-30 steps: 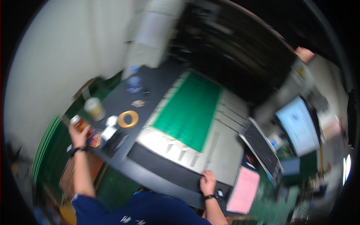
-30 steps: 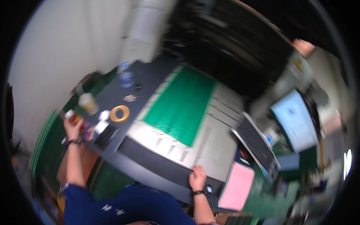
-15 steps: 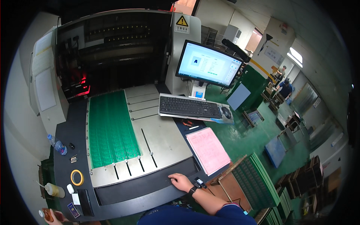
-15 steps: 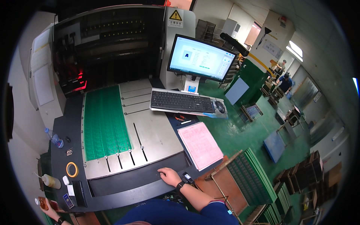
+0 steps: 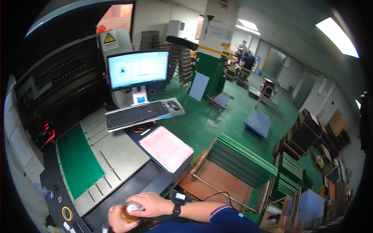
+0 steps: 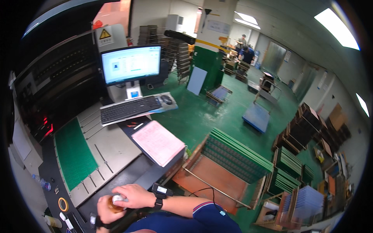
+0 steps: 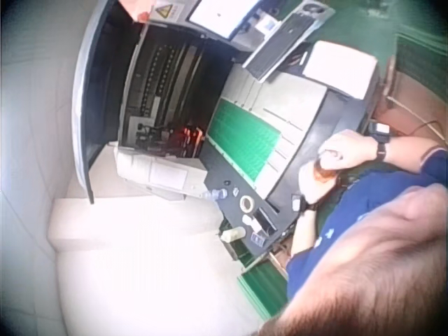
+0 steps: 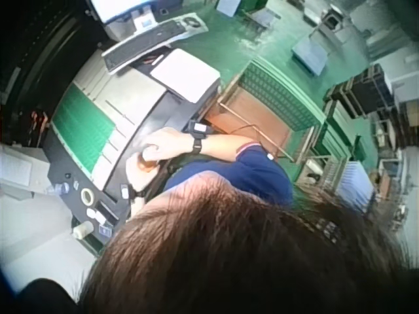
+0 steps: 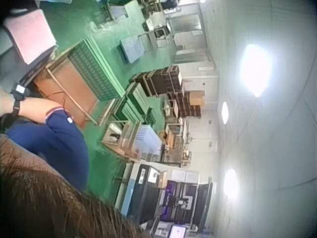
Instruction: Operating an industrial machine to process and organize circuit boards.
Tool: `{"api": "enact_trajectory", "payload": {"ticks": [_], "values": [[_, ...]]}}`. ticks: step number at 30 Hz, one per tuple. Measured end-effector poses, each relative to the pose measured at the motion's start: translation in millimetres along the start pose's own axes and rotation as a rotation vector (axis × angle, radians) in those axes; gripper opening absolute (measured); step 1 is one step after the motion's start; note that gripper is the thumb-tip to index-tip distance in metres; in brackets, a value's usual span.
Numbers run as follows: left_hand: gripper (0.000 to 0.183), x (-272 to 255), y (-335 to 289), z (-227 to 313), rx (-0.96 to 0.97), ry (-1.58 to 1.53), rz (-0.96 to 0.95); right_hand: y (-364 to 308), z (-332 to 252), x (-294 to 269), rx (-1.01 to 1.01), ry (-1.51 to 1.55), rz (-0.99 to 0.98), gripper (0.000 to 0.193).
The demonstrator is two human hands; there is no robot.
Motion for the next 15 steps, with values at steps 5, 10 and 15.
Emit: {"api": "enact_trajectory", "payload": {"ticks": [5, 10, 15], "values": [[0.057, 110, 20, 90, 0.162, 0.079, -0.310, -111, 39, -55, 0.421, -0.413, 0.198, 0.024], [0.063, 175, 2, 160, 0.264, -0.019, -0.530, -215, 35, -83, 0.467, -0.331, 0.523, 0.011], [0.063, 233, -17, 211, 0.499, -0.322, -0.870, -287, -11, -114, 0.148, -0.440, 0.682, 0.020]]}}
Point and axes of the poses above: each hand's wrist, its own y-axis towards the middle knuckle, its own x-axis out of the palm, z = x × y, the point moved 8 cm from there along y, towards the middle knuckle, and after that the axes turned 5 degrees about -y, right-handed, at the moved point
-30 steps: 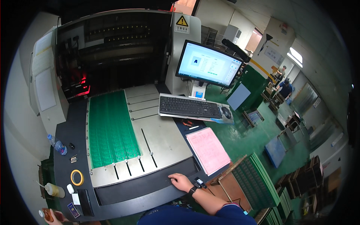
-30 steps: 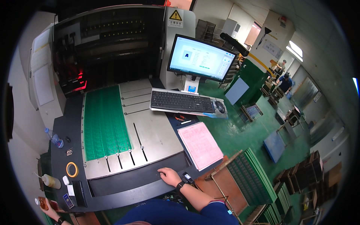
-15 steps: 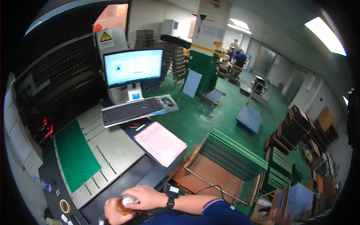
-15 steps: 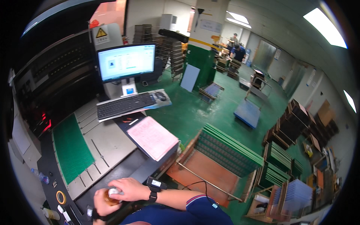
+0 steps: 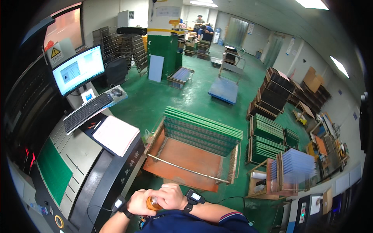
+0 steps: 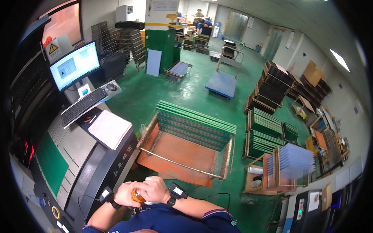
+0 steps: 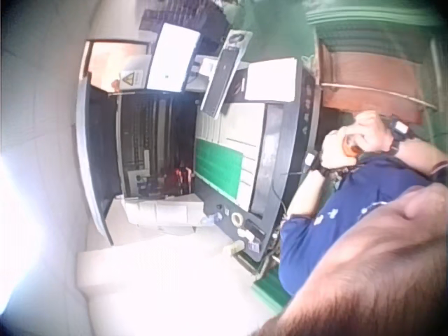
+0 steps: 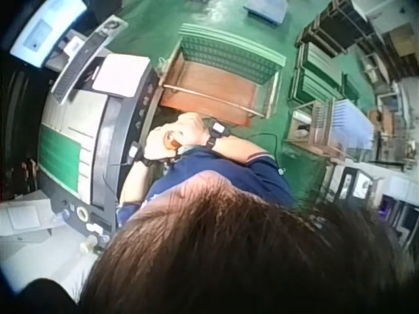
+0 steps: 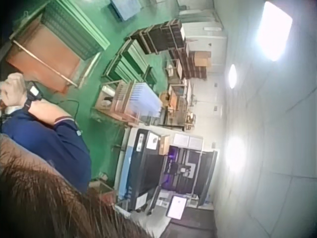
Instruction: Operating an industrial machine to process and organize circuit boards.
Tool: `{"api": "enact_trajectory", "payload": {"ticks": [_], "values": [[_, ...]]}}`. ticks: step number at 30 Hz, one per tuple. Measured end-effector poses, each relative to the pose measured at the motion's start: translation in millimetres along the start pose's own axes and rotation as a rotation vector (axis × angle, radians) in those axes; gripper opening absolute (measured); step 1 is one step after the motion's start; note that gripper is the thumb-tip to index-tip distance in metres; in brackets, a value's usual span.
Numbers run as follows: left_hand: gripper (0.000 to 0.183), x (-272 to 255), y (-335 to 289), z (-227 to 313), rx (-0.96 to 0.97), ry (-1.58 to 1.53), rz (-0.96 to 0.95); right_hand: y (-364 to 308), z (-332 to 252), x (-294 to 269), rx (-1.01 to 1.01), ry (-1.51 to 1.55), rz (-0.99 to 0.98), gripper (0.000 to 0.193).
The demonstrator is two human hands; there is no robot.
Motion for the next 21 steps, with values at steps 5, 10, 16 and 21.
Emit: {"api": "enact_trajectory", "payload": {"ticks": [5, 10, 16, 21], "values": [[0.056, 44, 23, 35, 0.046, -0.506, -0.378, -9, -12, -37, -0.160, 0.060, -0.112, 0.019], [0.064, 22, 45, 48, -0.097, 0.351, 0.048, -33, 45, -39, 0.452, -0.322, -0.268, 0.023], [0.062, 56, 40, 49, -0.031, -0.640, -0.619, -11, -19, -74, -0.202, 0.003, -0.054, 0.027], [0.068, 20, 54, 49, -0.237, 0.259, -0.020, -16, 42, -64, 0.331, -0.243, -0.149, 0.023]]}}
Point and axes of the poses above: each hand's wrist, its own y-axis towards the middle knuckle, its own x-axis out of the palm, z = x × y, the point moved 8 cm from there along y, towards the middle knuckle, and after that the axes turned 5 degrees about -y, right-handed, at the moved point
